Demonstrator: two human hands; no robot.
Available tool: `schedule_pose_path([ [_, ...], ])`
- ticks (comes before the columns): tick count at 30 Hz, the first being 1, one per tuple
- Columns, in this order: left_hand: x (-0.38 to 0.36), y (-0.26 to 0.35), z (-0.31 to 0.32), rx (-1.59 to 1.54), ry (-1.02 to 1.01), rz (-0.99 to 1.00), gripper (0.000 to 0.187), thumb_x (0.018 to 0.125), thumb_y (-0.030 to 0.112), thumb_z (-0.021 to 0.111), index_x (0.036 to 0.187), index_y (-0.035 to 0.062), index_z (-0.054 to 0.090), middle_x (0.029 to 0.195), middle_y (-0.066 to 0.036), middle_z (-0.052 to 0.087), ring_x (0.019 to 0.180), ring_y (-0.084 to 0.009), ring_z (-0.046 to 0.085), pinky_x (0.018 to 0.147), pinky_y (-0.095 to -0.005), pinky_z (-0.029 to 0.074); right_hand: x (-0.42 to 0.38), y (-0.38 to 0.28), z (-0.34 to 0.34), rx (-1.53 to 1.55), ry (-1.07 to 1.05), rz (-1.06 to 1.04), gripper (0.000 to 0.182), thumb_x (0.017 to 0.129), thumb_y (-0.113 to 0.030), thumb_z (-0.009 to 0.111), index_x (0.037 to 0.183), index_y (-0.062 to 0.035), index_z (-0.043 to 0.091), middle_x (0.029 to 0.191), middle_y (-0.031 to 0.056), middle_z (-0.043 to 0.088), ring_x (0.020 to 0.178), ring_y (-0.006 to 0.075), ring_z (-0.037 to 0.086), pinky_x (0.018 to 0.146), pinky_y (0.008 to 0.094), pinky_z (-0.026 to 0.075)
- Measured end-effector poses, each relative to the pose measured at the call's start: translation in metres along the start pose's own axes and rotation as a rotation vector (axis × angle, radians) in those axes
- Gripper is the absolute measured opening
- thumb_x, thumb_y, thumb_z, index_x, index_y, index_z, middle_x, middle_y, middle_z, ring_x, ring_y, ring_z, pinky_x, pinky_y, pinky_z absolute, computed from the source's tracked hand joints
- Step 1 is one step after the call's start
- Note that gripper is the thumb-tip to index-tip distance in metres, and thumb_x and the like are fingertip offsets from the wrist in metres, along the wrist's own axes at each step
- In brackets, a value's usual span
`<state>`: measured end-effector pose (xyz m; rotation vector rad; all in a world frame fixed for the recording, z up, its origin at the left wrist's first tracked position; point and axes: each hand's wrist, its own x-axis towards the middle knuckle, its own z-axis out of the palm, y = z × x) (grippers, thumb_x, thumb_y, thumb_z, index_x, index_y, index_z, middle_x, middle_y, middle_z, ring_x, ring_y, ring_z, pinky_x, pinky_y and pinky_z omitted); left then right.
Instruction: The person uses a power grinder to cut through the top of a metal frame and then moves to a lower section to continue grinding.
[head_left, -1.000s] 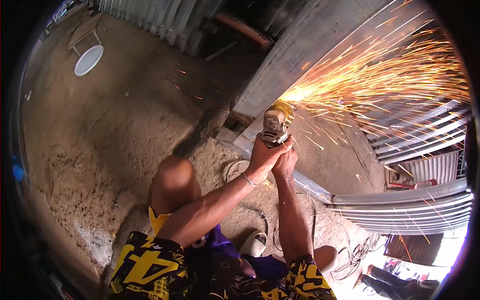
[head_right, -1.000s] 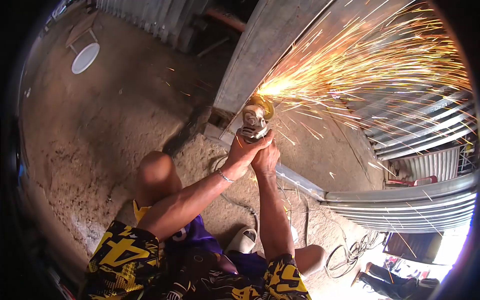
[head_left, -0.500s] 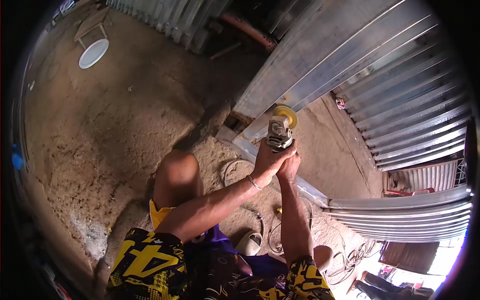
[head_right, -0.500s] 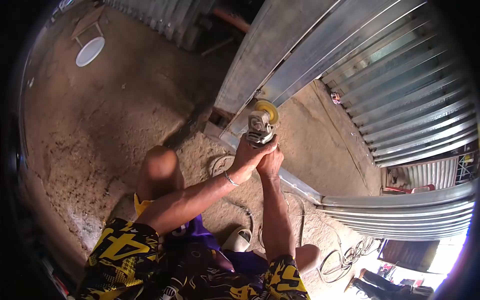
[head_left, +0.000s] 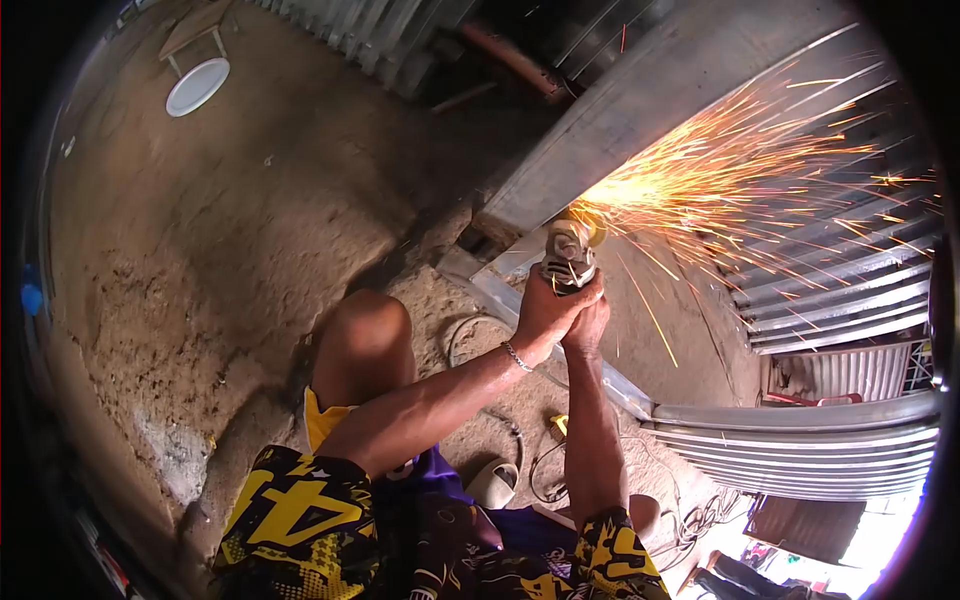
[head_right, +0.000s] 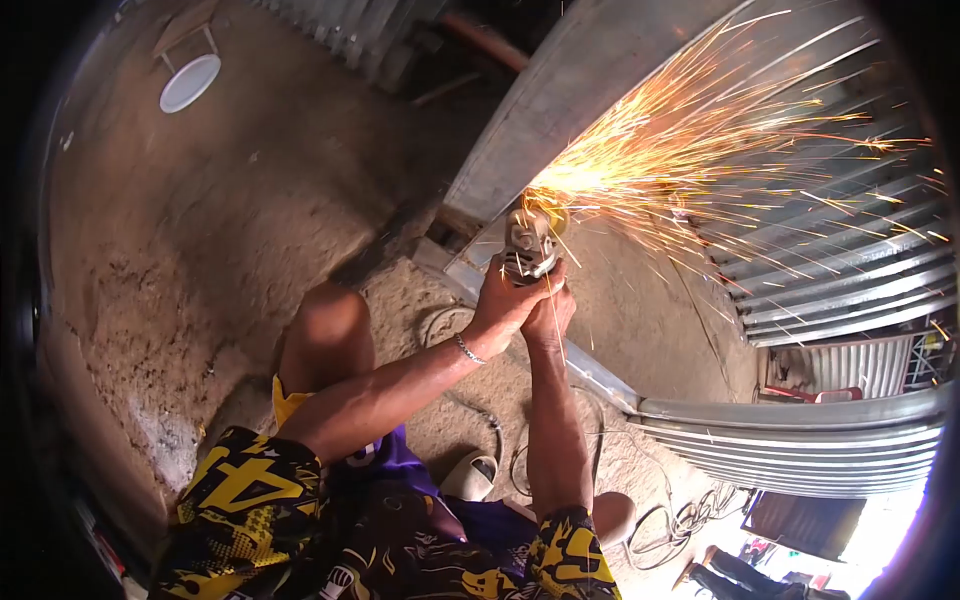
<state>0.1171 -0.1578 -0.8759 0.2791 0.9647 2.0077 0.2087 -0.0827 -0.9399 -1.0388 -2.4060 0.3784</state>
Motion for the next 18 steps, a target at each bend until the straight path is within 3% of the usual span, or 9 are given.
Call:
schedule_pose_path([
  [3,0.001,0.0,0.001,0.009,-0.022,0.032,0.041,0.078,0.02,0.091,0.102,0.0016,0.064,0.096,-0.004,0.072,0.085,-0.0108,0.067,0.079,-0.0298,0.055,0.003,-0.004,-0.002,0.101,0.087,0.222,0.06,0.085,-0.035,0.072,0.13,0.0014,0.056,0.099,0.023,0.072,0.089,0.0414,0.071,0.074,0.0509,0.057],
  [6,0.004,-0.01,0.001,0.037,0.015,0.019,0.054,0.077,0.024,0.092,0.11,-0.0008,0.058,0.101,-0.006,0.07,0.09,-0.0118,0.066,0.082,-0.0302,0.055,0.005,-0.004,-0.013,0.092,-0.003,0.264,0.058,0.085,-0.034,0.072,0.128,0.0008,0.056,0.098,0.0227,0.072,0.087,0.0406,0.072,0.073,0.0503,0.058],
  [8,0.007,-0.002,0.003,0.016,-0.112,0.017,0.061,0.077,0.026,0.093,0.114,-0.0021,0.054,0.104,-0.007,0.069,0.092,-0.0124,0.066,0.083,-0.0304,0.055,0.005,0.018,-0.005,0.069,-0.014,0.221,0.057,0.085,-0.033,0.072,0.128,-0.0001,0.056,0.097,0.0211,0.073,0.083,0.0401,0.072,0.072,0.0501,0.058],
  [10,0.007,-0.007,0.007,-0.02,-0.06,0.049,0.055,0.078,0.025,0.092,0.111,-0.0012,0.057,0.101,-0.007,0.07,0.091,-0.0122,0.066,0.083,-0.0307,0.055,0.009,0.019,-0.008,0.046,0.052,-0.002,0.062,0.084,-0.033,0.072,0.132,0.0022,0.053,0.095,0.0192,0.073,0.079,0.0395,0.072,0.068,0.0491,0.058],
  [13,0.004,-0.003,0.012,-0.039,-0.043,0.03,0.044,0.079,0.021,0.09,0.105,0.0008,0.062,0.098,-0.005,0.071,0.088,-0.011,0.067,0.081,-0.0299,0.055,0.011,0.0,-0.021,-0.065,0.034,-0.02,0.062,0.082,-0.033,0.074,0.13,0.0015,0.053,0.093,0.0237,0.071,0.083,0.0432,0.071,0.069,0.0523,0.056],
  [18,-0.002,-0.001,0.012,-0.078,-0.035,0.019,0.038,0.079,0.018,0.09,0.103,0.003,0.065,0.097,-0.003,0.071,0.086,-0.0094,0.066,0.078,-0.0286,0.055,0.01,-0.001,-0.027,-0.051,-0.066,0.063,0.064,0.082,-0.034,0.074,0.13,0.0018,0.054,0.093,0.0239,0.071,0.083,0.0435,0.071,0.069,0.052,0.056],
])
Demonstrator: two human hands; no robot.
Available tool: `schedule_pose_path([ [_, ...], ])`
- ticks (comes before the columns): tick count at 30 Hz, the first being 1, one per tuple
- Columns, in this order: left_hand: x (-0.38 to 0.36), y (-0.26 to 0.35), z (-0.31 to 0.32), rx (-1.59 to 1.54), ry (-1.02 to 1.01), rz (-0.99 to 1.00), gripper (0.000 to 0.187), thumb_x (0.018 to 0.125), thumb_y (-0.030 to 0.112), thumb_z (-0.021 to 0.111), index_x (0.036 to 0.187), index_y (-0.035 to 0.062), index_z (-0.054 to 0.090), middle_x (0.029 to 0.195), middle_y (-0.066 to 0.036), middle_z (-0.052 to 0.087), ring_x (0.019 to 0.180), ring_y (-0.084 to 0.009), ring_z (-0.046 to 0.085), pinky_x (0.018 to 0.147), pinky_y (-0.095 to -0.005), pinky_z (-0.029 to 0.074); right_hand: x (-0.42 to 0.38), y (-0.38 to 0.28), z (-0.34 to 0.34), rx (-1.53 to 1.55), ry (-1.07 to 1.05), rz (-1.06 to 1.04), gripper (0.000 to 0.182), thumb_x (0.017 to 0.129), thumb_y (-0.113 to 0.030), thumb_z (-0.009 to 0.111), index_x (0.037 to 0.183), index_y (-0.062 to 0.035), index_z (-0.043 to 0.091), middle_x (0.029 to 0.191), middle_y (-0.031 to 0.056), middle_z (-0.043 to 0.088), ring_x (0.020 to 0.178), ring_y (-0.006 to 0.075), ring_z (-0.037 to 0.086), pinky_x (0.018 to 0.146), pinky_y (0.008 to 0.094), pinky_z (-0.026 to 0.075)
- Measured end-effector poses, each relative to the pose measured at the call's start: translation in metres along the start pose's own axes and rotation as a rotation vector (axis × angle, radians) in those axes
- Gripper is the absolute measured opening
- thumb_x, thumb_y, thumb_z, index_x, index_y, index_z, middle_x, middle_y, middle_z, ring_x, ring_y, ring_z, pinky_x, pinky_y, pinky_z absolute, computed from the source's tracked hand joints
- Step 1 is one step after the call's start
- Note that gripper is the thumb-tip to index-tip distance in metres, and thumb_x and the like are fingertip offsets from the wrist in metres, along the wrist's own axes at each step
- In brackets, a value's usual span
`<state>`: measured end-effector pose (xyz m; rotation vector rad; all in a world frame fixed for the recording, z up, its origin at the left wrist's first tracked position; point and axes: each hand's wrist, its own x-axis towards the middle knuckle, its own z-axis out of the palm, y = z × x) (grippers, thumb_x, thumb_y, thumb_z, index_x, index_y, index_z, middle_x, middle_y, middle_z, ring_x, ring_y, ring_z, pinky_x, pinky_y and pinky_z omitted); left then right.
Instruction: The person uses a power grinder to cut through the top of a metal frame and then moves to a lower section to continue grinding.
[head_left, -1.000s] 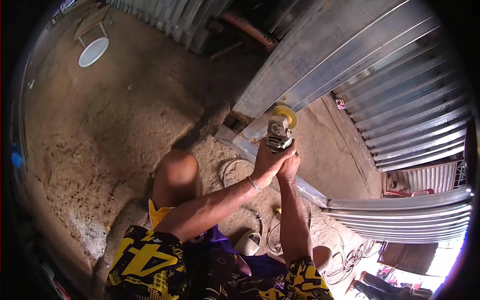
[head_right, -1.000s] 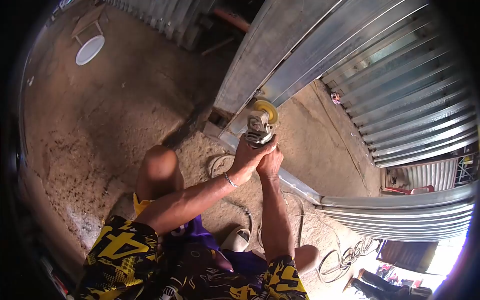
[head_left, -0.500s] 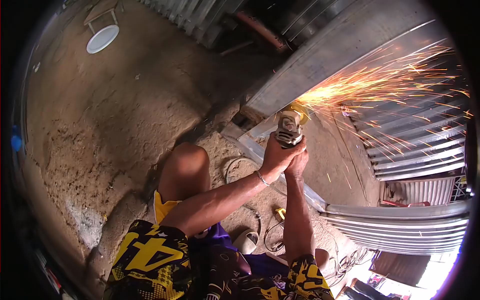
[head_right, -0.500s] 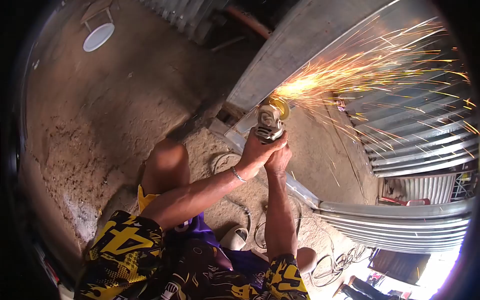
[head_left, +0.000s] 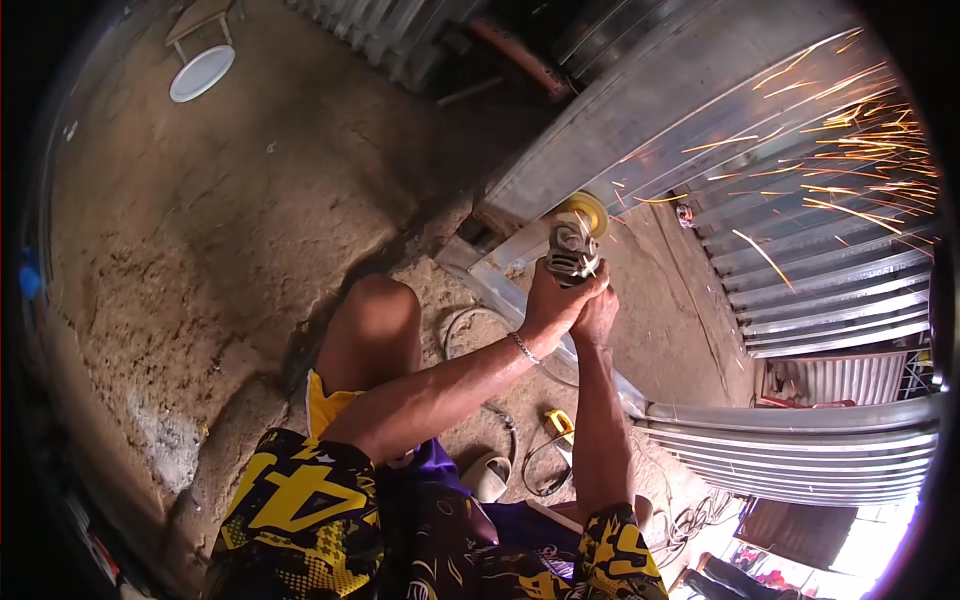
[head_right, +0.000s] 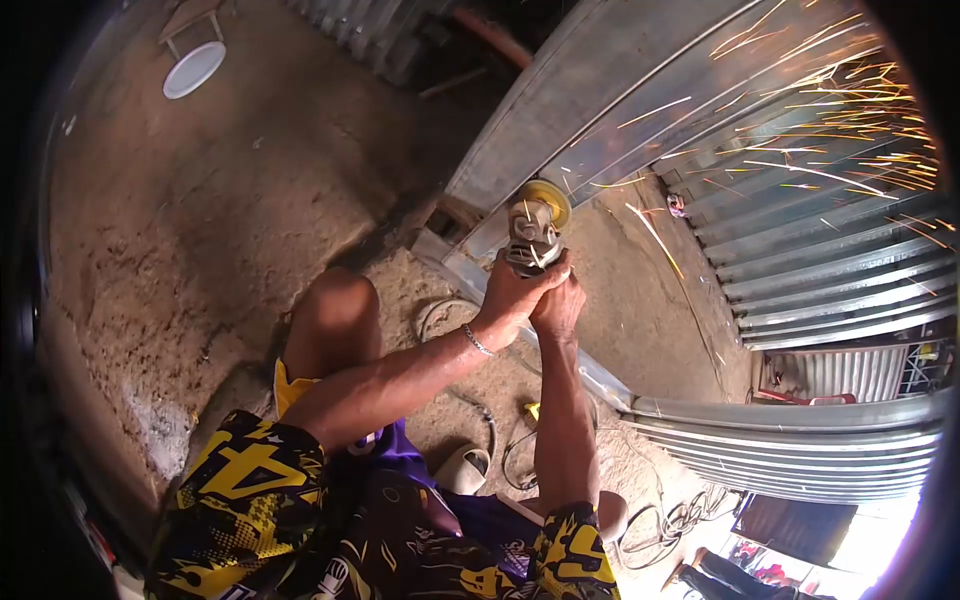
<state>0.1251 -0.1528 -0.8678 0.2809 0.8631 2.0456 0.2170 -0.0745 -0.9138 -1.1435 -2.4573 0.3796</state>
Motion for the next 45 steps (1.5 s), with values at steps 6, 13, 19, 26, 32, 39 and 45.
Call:
schedule_pose_path([
  [6,0.005,-0.014,-0.007,0.085,-0.018,0.039,0.039,0.079,0.021,0.09,0.102,0.0018,0.065,0.096,-0.005,0.072,0.086,-0.0107,0.067,0.078,-0.0305,0.055,-0.005,-0.014,-0.006,-0.001,0.105,-0.062,0.055,0.085,-0.028,0.071,0.13,-0.0005,0.053,0.098,0.0215,0.072,0.088,0.0429,0.07,0.074,0.0501,0.055],
  [13,0.012,-0.005,-0.003,0.06,-0.007,0.017,0.049,0.076,0.023,0.093,0.106,0.0002,0.061,0.101,-0.007,0.071,0.089,-0.0121,0.067,0.08,-0.0322,0.056,0.007,0.006,0.014,0.053,0.147,-0.001,0.053,0.082,-0.031,0.075,0.123,-0.0032,0.056,0.09,0.0208,0.071,0.08,0.0445,0.07,0.066,0.0518,0.055],
  [19,0.012,-0.016,-0.003,0.081,0.04,0.036,0.053,0.075,0.024,0.093,0.107,-0.0002,0.058,0.102,-0.008,0.07,0.089,-0.0121,0.066,0.08,-0.0317,0.055,0.007,0.02,0.017,0.006,0.097,0.009,0.069,0.085,-0.029,0.07,0.139,0.007,0.048,0.102,0.0212,0.072,0.084,0.035,0.073,0.07,0.0461,0.059],
  [26,0.009,-0.004,-0.003,0.069,0.029,0.071,0.044,0.077,0.025,0.091,0.101,0.0013,0.062,0.094,-0.005,0.07,0.082,-0.0116,0.066,0.076,-0.0307,0.055,0.005,0.018,0.026,0.104,0.081,0.018,0.064,0.086,-0.029,0.068,0.138,0.0034,0.051,0.107,0.0244,0.071,0.09,0.0402,0.072,0.076,0.0495,0.059],
  [32,0.002,0.011,0.006,0.096,0.055,0.059,0.041,0.079,0.021,0.09,0.103,0.0026,0.063,0.095,-0.004,0.071,0.085,-0.0101,0.066,0.078,-0.03,0.055,0.013,0.022,0.02,0.059,0.014,0.135,0.068,0.084,-0.032,0.071,0.139,0.0033,0.05,0.107,0.0257,0.071,0.09,0.0413,0.072,0.076,0.0499,0.059],
  [39,0.009,-0.002,-0.002,0.09,-0.094,0.033,0.036,0.081,0.012,0.089,0.107,0.0058,0.066,0.101,-0.001,0.071,0.09,-0.0078,0.066,0.081,-0.0279,0.054,0.003,0.015,0.01,0.057,0.033,0.124,0.071,0.083,-0.035,0.072,0.139,0.0029,0.05,0.109,0.0249,0.071,0.089,0.0402,0.073,0.075,0.0492,0.059],
  [45,0.009,-0.005,-0.004,0.045,0.022,0.038,0.049,0.078,0.025,0.091,0.105,0.0004,0.06,0.099,-0.006,0.07,0.087,-0.0114,0.066,0.079,-0.0306,0.055,0.01,0.017,0.016,-0.013,0.013,0.074,0.068,0.082,-0.036,0.073,0.134,0.003,0.053,0.106,0.0228,0.071,0.085,0.0368,0.074,0.073,0.0487,0.059],
])
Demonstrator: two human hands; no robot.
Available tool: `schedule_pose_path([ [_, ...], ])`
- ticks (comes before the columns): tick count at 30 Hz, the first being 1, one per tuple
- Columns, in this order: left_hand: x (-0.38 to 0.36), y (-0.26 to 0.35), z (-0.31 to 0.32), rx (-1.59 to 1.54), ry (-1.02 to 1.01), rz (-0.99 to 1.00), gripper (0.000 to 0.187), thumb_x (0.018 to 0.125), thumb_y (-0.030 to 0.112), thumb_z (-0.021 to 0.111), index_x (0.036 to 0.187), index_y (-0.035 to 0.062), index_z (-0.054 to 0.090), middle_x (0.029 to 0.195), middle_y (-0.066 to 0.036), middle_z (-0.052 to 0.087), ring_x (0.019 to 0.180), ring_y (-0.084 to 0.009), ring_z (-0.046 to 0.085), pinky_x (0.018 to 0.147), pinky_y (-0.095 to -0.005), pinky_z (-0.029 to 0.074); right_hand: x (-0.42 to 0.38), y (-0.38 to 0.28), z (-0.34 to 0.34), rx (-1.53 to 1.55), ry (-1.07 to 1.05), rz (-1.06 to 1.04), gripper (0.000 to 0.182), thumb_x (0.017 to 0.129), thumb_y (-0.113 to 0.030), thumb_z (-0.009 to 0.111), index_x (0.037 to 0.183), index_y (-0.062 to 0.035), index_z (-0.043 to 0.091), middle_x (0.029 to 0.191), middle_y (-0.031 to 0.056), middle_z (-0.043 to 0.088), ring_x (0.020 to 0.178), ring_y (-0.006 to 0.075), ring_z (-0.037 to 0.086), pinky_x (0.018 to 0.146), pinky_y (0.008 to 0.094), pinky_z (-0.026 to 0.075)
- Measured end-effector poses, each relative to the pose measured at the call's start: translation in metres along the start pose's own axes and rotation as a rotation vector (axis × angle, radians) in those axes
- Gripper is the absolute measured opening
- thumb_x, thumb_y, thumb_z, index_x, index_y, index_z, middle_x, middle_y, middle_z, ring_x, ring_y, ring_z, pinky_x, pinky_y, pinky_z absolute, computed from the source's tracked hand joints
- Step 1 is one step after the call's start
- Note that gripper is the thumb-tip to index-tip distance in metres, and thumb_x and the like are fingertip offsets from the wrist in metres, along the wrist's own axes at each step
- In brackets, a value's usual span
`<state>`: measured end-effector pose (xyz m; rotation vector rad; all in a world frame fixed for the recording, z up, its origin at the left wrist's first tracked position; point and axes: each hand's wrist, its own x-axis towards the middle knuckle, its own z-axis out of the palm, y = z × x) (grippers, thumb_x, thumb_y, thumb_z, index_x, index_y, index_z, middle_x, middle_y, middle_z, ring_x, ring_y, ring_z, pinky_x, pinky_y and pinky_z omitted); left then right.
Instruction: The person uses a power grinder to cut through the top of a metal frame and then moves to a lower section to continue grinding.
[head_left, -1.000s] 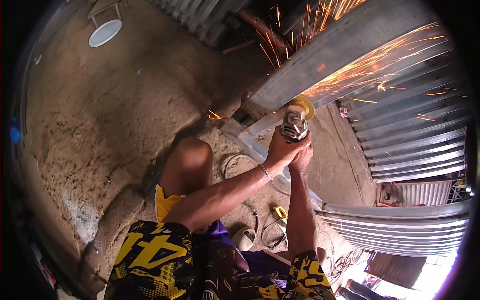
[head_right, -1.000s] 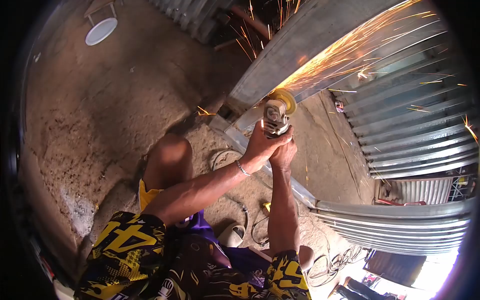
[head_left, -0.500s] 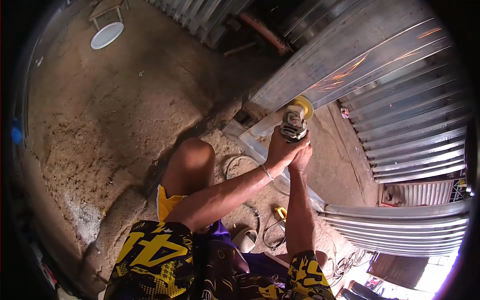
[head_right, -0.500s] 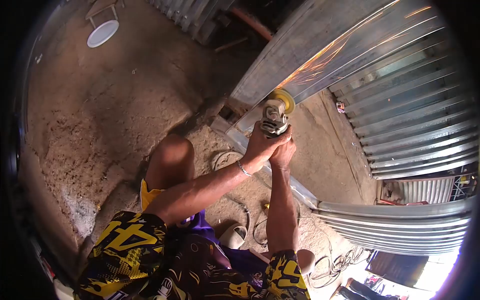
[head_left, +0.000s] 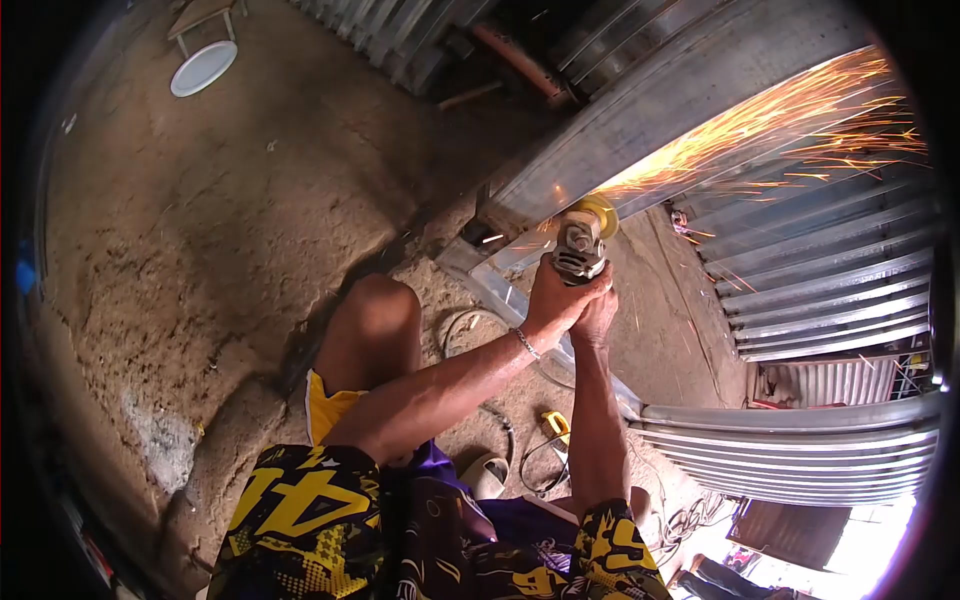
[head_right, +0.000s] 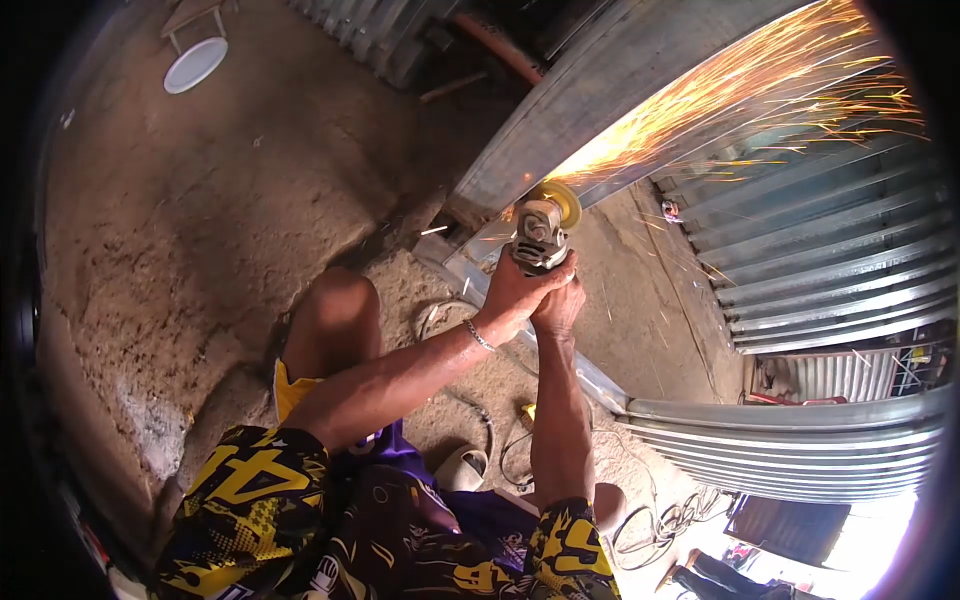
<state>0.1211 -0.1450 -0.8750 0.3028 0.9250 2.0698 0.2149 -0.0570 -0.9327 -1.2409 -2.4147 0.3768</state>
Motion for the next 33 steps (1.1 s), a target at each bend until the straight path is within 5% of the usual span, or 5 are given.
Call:
schedule_pose_path([
  [8,0.002,-0.002,-0.007,0.037,-0.027,-0.034,0.058,0.076,0.026,0.093,0.112,-0.0007,0.055,0.104,-0.007,0.069,0.091,-0.0131,0.067,0.082,-0.031,0.056,-0.007,-0.007,0.007,-0.01,0.117,-0.061,0.056,0.085,-0.033,0.072,0.129,-0.0021,0.057,0.099,0.0199,0.072,0.086,0.0368,0.073,0.071,0.0481,0.059],
  [11,-0.001,0.007,-0.004,0.048,-0.108,-0.076,0.032,0.083,0.01,0.087,0.107,0.0066,0.066,0.099,0.001,0.071,0.092,-0.0088,0.066,0.085,-0.0286,0.054,-0.01,-0.008,0.001,-0.009,0.14,-0.041,0.055,0.085,-0.032,0.071,0.13,-0.0035,0.057,0.1,0.0191,0.072,0.086,0.0377,0.072,0.071,0.0486,0.059],
  [13,-0.002,0.006,-0.002,0.002,-0.091,-0.058,0.047,0.076,0.023,0.092,0.105,0.0006,0.063,0.098,-0.006,0.072,0.085,-0.0117,0.067,0.08,-0.0302,0.056,-0.013,-0.026,-0.015,0.04,0.159,-0.126,0.05,0.083,-0.031,0.075,0.12,-0.003,0.055,0.089,0.0212,0.072,0.079,0.0446,0.07,0.065,0.0522,0.055],
  [16,-0.004,0.011,0.001,-0.016,-0.116,-0.067,0.042,0.077,0.023,0.091,0.103,0.002,0.065,0.097,-0.005,0.073,0.085,-0.0109,0.067,0.08,-0.0303,0.056,-0.01,-0.008,-0.003,0.056,0.159,-0.024,0.054,0.085,-0.032,0.07,0.13,-0.0034,0.057,0.1,0.0187,0.072,0.086,0.0385,0.072,0.072,0.0494,0.059],
  [33,0.002,0.008,-0.007,-0.009,-0.056,-0.033,0.041,0.077,0.019,0.092,0.104,0.0046,0.065,0.099,-0.001,0.071,0.086,-0.0098,0.066,0.081,-0.0292,0.055,-0.002,-0.002,0.017,-0.071,0.157,-0.113,0.06,0.083,-0.033,0.072,0.131,0.0008,0.058,0.092,0.0194,0.073,0.079,0.0378,0.073,0.067,0.0485,0.059],
])
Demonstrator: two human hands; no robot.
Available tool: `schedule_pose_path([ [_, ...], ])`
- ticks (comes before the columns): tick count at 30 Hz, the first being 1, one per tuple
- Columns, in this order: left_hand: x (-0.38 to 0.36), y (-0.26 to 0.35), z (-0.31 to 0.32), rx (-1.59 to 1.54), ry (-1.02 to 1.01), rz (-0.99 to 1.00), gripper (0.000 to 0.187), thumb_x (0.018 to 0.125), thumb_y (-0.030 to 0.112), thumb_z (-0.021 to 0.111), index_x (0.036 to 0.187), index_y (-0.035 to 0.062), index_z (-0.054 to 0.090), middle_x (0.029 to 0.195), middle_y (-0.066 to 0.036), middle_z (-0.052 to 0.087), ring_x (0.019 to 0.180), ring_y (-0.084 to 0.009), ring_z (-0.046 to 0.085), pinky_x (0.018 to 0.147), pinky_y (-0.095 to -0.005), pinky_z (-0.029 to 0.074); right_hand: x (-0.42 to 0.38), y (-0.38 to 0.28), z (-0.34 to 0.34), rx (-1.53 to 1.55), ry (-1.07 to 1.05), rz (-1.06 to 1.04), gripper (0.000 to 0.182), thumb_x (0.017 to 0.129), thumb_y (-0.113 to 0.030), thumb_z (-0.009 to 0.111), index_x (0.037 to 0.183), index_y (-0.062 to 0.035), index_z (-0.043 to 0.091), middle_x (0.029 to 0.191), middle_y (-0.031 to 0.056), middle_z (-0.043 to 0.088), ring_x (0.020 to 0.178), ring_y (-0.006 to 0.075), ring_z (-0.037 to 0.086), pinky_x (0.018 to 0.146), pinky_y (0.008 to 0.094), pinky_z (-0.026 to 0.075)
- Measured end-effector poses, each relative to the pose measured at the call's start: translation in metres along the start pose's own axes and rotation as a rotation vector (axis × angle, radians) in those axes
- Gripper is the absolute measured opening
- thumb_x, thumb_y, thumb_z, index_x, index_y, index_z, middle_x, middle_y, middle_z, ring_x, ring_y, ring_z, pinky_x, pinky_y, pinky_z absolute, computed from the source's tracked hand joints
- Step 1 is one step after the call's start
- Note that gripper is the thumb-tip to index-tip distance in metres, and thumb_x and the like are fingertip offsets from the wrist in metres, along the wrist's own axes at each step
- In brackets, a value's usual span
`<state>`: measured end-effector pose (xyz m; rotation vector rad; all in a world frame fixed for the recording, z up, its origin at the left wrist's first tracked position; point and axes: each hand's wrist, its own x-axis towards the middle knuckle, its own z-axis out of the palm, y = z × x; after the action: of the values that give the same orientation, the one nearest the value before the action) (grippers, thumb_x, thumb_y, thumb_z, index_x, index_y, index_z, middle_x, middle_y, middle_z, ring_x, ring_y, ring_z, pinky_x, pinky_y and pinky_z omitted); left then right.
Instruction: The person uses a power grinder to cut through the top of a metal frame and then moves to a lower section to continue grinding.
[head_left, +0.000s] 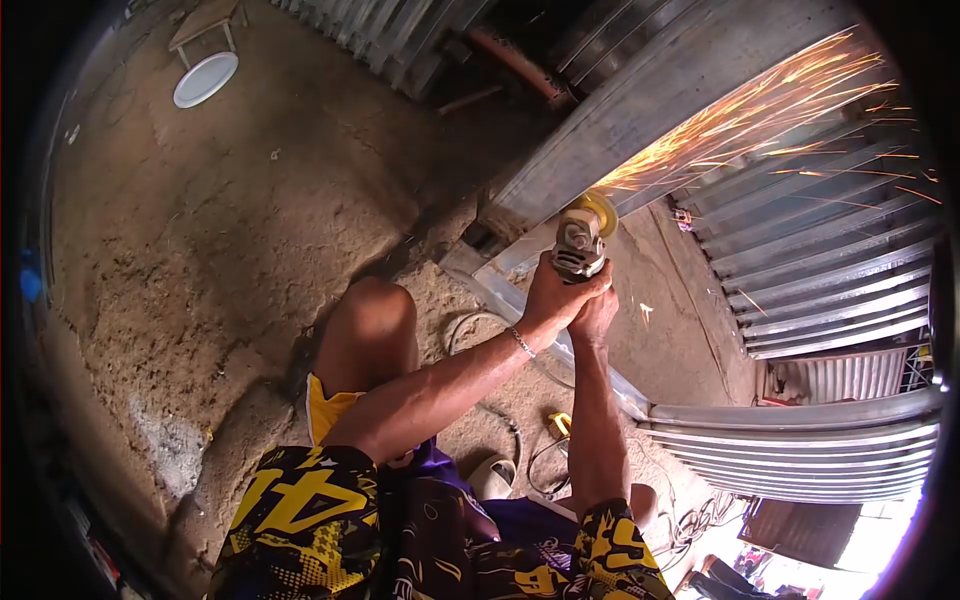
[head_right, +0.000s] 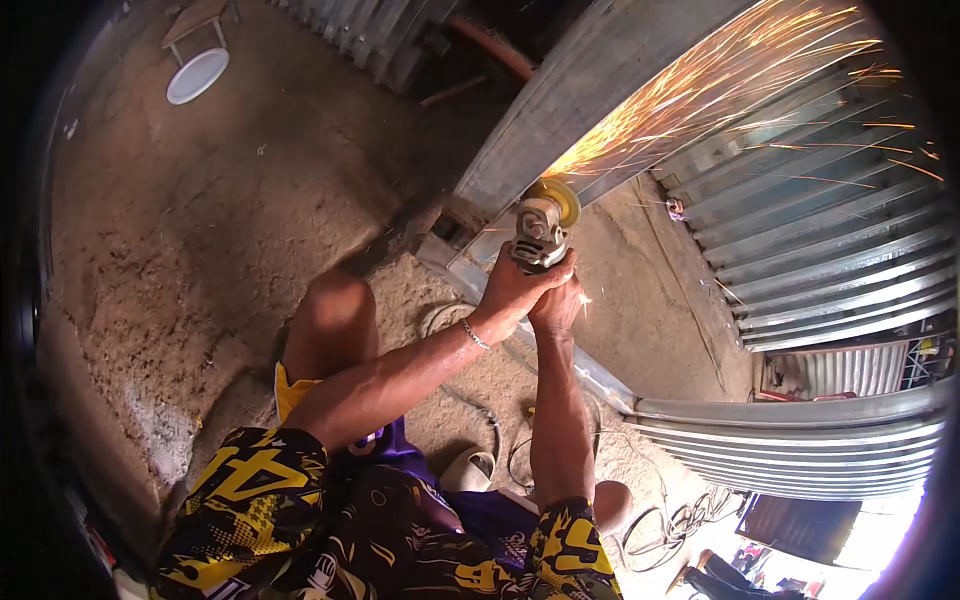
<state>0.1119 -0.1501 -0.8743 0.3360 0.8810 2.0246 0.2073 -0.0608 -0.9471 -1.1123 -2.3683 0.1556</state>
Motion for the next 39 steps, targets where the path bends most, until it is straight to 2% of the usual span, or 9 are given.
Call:
schedule_pose_path([
  [2,0.001,0.0,0.002,0.003,0.012,0.022,0.04,0.077,0.019,0.092,0.103,0.0047,0.065,0.098,-0.001,0.071,0.086,-0.0096,0.066,0.081,-0.0289,0.055,0.005,-0.02,-0.026,0.019,-0.002,-0.003,0.06,0.083,-0.033,0.072,0.131,0.0002,0.058,0.091,0.019,0.073,0.08,0.0378,0.073,0.068,0.0486,0.059],
  [4,0.001,0.003,0.003,-0.027,-0.027,-0.009,0.029,0.083,0.01,0.088,0.103,0.0055,0.069,0.097,0.001,0.072,0.088,-0.0082,0.067,0.08,-0.0274,0.054,0.008,-0.042,-0.049,0.07,-0.084,-0.004,0.057,0.084,-0.031,0.072,0.127,0.0,0.05,0.089,0.0227,0.071,0.082,0.0451,0.07,0.067,0.0516,0.054],
  [8,-0.006,0.005,0.002,-0.019,-0.054,-0.067,0.027,0.083,0.01,0.088,0.103,0.0051,0.07,0.097,0.001,0.073,0.087,-0.008,0.067,0.08,-0.0281,0.055,0.002,-0.042,-0.049,0.01,-0.072,0.035,0.056,0.084,-0.03,0.072,0.128,-0.0006,0.052,0.091,0.0229,0.071,0.083,0.0449,0.07,0.068,0.052,0.055],
  [9,-0.006,0.006,0.0,0.019,-0.076,-0.058,0.028,0.083,0.013,0.089,0.103,0.0049,0.071,0.098,0.0,0.073,0.087,-0.0082,0.067,0.079,-0.0286,0.054,-0.005,-0.014,-0.019,0.051,-0.012,0.088,0.059,0.083,-0.035,0.073,0.13,-0.0031,0.058,0.092,0.0181,0.073,0.079,0.038,0.073,0.068,0.0488,0.059],
  [14,-0.011,0.007,0.002,0.092,-0.089,-0.046,0.025,0.081,0.019,0.087,0.092,0.0041,0.07,0.087,-0.001,0.074,0.077,-0.0078,0.066,0.071,-0.0288,0.054,-0.017,0.007,-0.013,0.017,-0.017,-0.027,0.047,0.084,-0.027,0.071,0.123,-0.0029,0.059,0.094,0.0216,0.072,0.087,0.0441,0.07,0.072,0.0517,0.055],
  [17,-0.011,0.012,0.005,0.078,-0.062,-0.052,0.028,0.083,0.018,0.089,0.101,0.0054,0.071,0.095,0.001,0.073,0.087,-0.007,0.066,0.079,-0.0279,0.053,-0.016,0.007,-0.007,0.105,0.031,0.084,0.059,0.083,-0.035,0.074,0.13,-0.0036,0.058,0.092,0.0176,0.074,0.079,0.0377,0.073,0.067,0.048,0.06],
  [19,-0.009,0.015,0.004,0.038,-0.07,-0.045,0.027,0.084,0.017,0.088,0.101,0.0055,0.071,0.095,0.001,0.073,0.087,-0.0069,0.066,0.078,-0.0275,0.053,-0.004,-0.014,-0.032,0.056,-0.04,-0.024,0.047,0.085,-0.027,0.071,0.123,-0.0038,0.059,0.094,0.021,0.072,0.087,0.0441,0.07,0.072,0.0521,0.055],
  [29,-0.007,0.016,0.003,0.003,-0.08,-0.093,0.032,0.084,0.011,0.087,0.109,0.0045,0.069,0.103,0.0,0.072,0.094,-0.0096,0.067,0.086,-0.029,0.055,0.001,-0.038,-0.04,0.031,-0.013,0.008,0.063,0.082,-0.036,0.076,0.126,0.001,0.05,0.088,0.0235,0.072,0.08,0.0426,0.073,0.065,0.0514,0.057],
  [39,-0.009,0.014,0.001,-0.014,-0.109,-0.082,0.029,0.086,0.011,0.085,0.11,0.0053,0.068,0.104,0.0,0.072,0.096,-0.0091,0.067,0.086,-0.0291,0.055,0.005,-0.051,-0.056,0.026,-0.072,0.055,0.051,0.085,-0.031,0.073,0.121,-0.0029,0.052,0.089,0.0233,0.071,0.085,0.0462,0.07,0.069,0.0537,0.054],
])
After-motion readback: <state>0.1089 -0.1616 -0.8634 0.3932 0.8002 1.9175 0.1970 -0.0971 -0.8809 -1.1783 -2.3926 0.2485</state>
